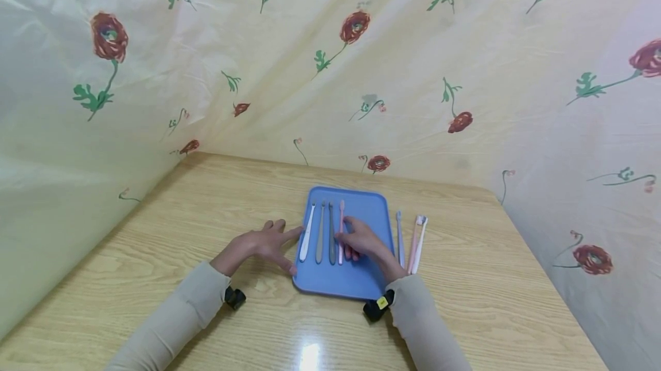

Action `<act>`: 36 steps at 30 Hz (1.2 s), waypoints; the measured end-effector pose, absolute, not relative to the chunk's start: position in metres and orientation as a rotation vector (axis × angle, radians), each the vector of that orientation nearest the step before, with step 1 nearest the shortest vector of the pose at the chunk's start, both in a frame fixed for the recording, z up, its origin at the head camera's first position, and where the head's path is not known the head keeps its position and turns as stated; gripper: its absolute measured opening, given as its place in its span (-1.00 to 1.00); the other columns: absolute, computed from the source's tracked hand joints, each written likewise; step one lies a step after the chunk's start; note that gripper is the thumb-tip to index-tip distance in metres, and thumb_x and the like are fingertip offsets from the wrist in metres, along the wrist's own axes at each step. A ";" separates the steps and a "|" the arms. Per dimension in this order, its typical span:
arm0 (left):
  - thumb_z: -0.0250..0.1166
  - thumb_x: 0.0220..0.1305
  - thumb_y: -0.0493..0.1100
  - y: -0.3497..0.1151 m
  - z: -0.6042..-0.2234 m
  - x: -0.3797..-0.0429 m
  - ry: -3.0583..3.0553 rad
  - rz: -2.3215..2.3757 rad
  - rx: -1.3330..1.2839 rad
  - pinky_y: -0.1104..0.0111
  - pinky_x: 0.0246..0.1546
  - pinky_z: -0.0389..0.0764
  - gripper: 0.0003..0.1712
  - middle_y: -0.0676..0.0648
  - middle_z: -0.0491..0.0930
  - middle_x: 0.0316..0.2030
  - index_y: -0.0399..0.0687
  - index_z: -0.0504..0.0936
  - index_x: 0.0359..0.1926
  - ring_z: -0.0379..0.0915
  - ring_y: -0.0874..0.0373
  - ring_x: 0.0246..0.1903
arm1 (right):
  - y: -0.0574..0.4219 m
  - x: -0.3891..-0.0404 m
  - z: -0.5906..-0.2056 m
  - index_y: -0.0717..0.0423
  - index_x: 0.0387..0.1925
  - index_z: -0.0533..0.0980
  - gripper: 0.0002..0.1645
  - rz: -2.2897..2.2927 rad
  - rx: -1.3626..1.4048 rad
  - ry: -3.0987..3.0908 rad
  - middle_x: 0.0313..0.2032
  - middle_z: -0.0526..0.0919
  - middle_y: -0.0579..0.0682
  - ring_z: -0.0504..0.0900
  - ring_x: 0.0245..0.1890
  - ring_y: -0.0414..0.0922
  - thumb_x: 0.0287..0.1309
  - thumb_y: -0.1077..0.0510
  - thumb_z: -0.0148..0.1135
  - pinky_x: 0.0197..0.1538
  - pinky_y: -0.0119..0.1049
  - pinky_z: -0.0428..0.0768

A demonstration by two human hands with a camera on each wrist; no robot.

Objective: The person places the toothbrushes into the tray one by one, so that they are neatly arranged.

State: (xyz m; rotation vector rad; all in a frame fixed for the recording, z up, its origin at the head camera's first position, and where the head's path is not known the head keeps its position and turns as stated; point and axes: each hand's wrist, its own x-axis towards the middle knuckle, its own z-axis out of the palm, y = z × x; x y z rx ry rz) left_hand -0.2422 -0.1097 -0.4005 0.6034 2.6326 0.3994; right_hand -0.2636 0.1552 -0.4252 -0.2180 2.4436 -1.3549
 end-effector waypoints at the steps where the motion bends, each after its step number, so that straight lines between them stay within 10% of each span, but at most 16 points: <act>1: 0.48 -0.03 0.37 -0.110 -0.400 -0.242 2.633 0.399 0.603 -0.20 0.07 0.49 0.27 -0.34 0.06 0.45 0.24 0.00 0.59 0.09 -0.24 0.34 | 0.155 -0.264 -0.425 0.22 0.53 0.06 -0.19 -1.355 -0.218 2.442 -0.72 0.52 -0.05 0.40 -0.81 -0.23 0.38 0.15 0.15 -0.71 -0.41 0.37; 36: 0.47 0.00 0.36 -0.110 -0.401 -0.242 2.615 0.416 0.609 -0.27 0.11 0.45 0.27 -0.36 -0.03 0.51 0.24 -0.02 0.60 -0.04 -0.31 0.45 | 0.203 -0.263 -0.385 0.21 0.58 -0.09 -0.09 -1.356 -0.226 2.537 -0.73 0.51 -0.12 0.41 -0.78 -0.24 0.45 -0.03 0.09 -0.60 -0.34 0.41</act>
